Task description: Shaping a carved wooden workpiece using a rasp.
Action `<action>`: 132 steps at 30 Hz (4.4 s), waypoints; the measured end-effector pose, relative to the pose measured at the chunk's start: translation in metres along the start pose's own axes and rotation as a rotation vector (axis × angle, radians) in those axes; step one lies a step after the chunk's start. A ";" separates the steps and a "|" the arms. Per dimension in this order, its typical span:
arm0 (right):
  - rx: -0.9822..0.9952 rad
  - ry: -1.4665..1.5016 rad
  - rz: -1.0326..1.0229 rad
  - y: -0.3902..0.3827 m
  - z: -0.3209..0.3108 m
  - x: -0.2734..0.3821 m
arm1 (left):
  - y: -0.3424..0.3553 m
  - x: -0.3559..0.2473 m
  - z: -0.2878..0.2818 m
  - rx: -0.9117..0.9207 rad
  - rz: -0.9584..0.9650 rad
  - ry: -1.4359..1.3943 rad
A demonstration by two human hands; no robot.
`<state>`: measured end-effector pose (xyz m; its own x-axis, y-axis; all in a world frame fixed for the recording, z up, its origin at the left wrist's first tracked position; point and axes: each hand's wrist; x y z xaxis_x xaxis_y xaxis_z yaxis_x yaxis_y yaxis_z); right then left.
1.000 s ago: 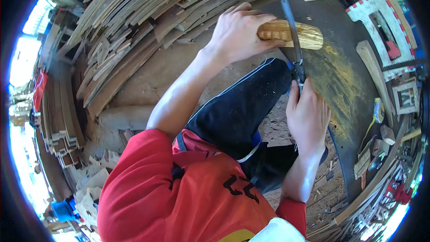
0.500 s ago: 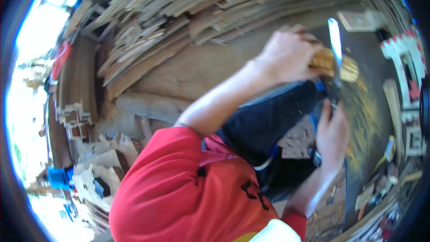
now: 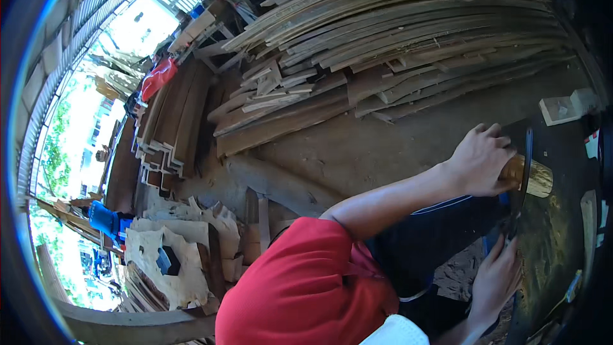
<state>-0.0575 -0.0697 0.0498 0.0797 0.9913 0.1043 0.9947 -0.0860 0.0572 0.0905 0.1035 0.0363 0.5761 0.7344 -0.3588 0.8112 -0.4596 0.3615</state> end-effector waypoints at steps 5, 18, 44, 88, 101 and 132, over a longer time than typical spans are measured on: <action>0.054 0.012 0.025 -0.001 -0.003 -0.016 | -0.003 0.004 -0.005 -0.059 0.098 -0.007; 0.079 0.184 -0.029 0.002 -0.004 -0.006 | -0.002 0.005 -0.010 -0.007 0.082 -0.002; 0.024 0.150 -0.097 0.019 -0.013 -0.010 | 0.001 -0.011 -0.009 0.016 0.173 0.004; 0.023 0.210 -0.008 0.019 -0.004 -0.008 | -0.002 -0.007 -0.007 0.006 0.182 0.180; 0.047 0.451 -0.068 0.022 0.000 -0.023 | -0.003 -0.011 -0.007 0.042 0.125 0.206; 0.022 0.121 0.032 0.021 0.000 -0.009 | 0.000 -0.014 -0.003 0.045 0.237 0.245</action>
<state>-0.0372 -0.0806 0.0503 0.1042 0.9688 0.2250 0.9930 -0.1139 0.0305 0.0816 0.0946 0.0437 0.7125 0.6999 -0.0501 0.6641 -0.6496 0.3701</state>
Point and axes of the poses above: each hand's wrist, its own y-axis towards the middle knuckle, its own z-axis out of the palm, x = y × z, and after that the axes turned 5 degrees about x, right-handed
